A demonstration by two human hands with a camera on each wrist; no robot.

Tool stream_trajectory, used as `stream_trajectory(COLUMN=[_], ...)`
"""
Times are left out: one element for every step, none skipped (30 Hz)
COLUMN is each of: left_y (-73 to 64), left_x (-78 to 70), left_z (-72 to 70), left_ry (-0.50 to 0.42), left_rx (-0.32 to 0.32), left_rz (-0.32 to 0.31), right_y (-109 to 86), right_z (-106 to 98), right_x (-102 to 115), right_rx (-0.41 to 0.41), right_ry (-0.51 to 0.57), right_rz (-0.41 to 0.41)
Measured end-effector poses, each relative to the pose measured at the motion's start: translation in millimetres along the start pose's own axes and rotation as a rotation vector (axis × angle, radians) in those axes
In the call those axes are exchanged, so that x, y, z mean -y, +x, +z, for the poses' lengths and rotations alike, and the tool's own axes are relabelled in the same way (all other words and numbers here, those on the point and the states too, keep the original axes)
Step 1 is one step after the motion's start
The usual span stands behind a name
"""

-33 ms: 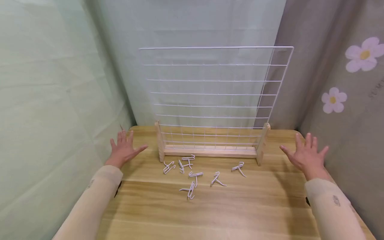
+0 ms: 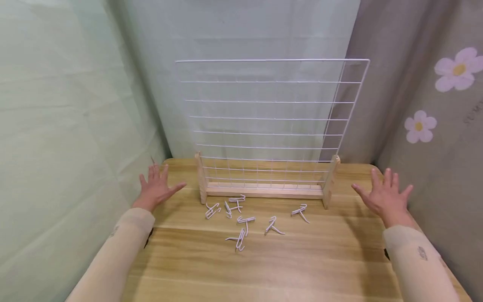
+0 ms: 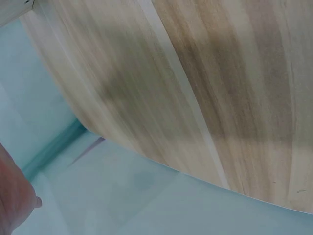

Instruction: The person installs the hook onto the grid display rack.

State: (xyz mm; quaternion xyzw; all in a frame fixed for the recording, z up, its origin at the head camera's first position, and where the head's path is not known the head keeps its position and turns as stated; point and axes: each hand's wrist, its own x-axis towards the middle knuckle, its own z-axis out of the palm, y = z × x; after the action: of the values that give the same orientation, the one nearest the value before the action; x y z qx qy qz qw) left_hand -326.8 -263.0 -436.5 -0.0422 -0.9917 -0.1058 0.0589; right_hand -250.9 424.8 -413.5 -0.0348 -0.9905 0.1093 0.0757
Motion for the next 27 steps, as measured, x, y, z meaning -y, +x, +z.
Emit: stream_trajectory(left_y=[0.2,0.2,-0.1,0.1,0.2,0.1,0.2,0.0,-0.1,-0.1,-0.2,-0.4,0.3,0.8,1.4,1.9,2.6,3.2,4.2,5.2,6.2,7.3,8.7,10.0,11.1,12.1,13.3], left_x=[-0.3,-0.6,-1.2,-2.4,-3.5,-4.6,-5.6,-6.9,-8.2,-9.1,-9.7,-10.4,-11.6,-12.8,-13.9,-15.3,-16.7,-18.1,-19.4,-20.4,-21.6,-22.1,-22.6,-23.0,-23.7,-24.5,-25.4], left_z=[0.3,0.5,0.5,0.8,1.2,1.4,1.7,1.8,2.1,2.5,3.1,3.5,3.7,3.6,3.6,3.3,2.8,2.3,1.9,1.7,1.4,0.6,-0.1,-0.9,-1.8,-3.1,-4.2], left_ry=[0.004,0.007,0.009,0.015,0.017,0.019,0.022,0.022,0.025,0.029,0.031,0.035,0.038,0.039,0.042,0.043,0.041,0.040,0.037,0.037,0.036,0.034,0.026,0.019,0.012,0.003,-0.005], left_rx=[0.001,0.003,0.000,0.002,0.000,-0.002,-0.003,-0.007,-0.010,-0.010,-0.012,-0.013,-0.015,-0.017,-0.019,-0.025,-0.029,-0.035,-0.041,-0.046,-0.051,-0.051,-0.050,-0.050,-0.045,-0.041,-0.038], left_rz=[0.001,0.001,0.002,0.003,0.003,0.006,0.007,0.011,0.013,0.014,0.016,0.018,0.022,0.025,0.025,0.027,0.030,0.032,0.035,0.034,0.035,0.034,0.034,0.035,0.034,0.031,0.027], right_y=[-0.4,-0.8,-1.1,-1.8,-2.4,-2.9,-3.2,-3.5,-3.9,-4.2,-4.4,-4.5,-4.9,-5.2,-5.2,-5.1,-4.9,-4.8,-4.8,-4.8,-4.9,-4.8,-4.8,-4.9,-5.0,-5.0,-5.2], right_z=[0,0,0,0,0,0,0,0,0,1,2,3,4,4,5,6,6,7,7,7,7,7,6,6,6,5,4], right_x=[0,0,-1,-1,-1,-2,-2,-2,-2,-2,-2,-2,-1,-1,-1,-1,0,0,0,0,0,1,2,3,4,4,5], right_rx=[0.000,-0.001,-0.003,-0.002,-0.003,-0.005,-0.007,-0.009,-0.010,-0.011,-0.011,-0.012,-0.012,-0.012,-0.013,-0.015,-0.018,-0.022,-0.024,-0.025,-0.026,-0.024,-0.020,-0.015,-0.009,-0.004,0.001], right_ry=[0.002,0.003,0.003,0.005,0.007,0.007,0.007,0.008,0.008,0.008,0.009,0.009,0.010,0.009,0.009,0.009,0.010,0.010,0.011,0.012,0.013,0.014,0.016,0.018,0.019,0.020,0.022], right_rz=[-0.001,-0.002,-0.002,-0.003,-0.004,-0.005,-0.007,-0.009,-0.010,-0.013,-0.016,-0.019,-0.021,-0.022,-0.023,-0.025,-0.025,-0.026,-0.027,-0.027,-0.027,-0.026,-0.025,-0.023,-0.020,-0.017,-0.015])
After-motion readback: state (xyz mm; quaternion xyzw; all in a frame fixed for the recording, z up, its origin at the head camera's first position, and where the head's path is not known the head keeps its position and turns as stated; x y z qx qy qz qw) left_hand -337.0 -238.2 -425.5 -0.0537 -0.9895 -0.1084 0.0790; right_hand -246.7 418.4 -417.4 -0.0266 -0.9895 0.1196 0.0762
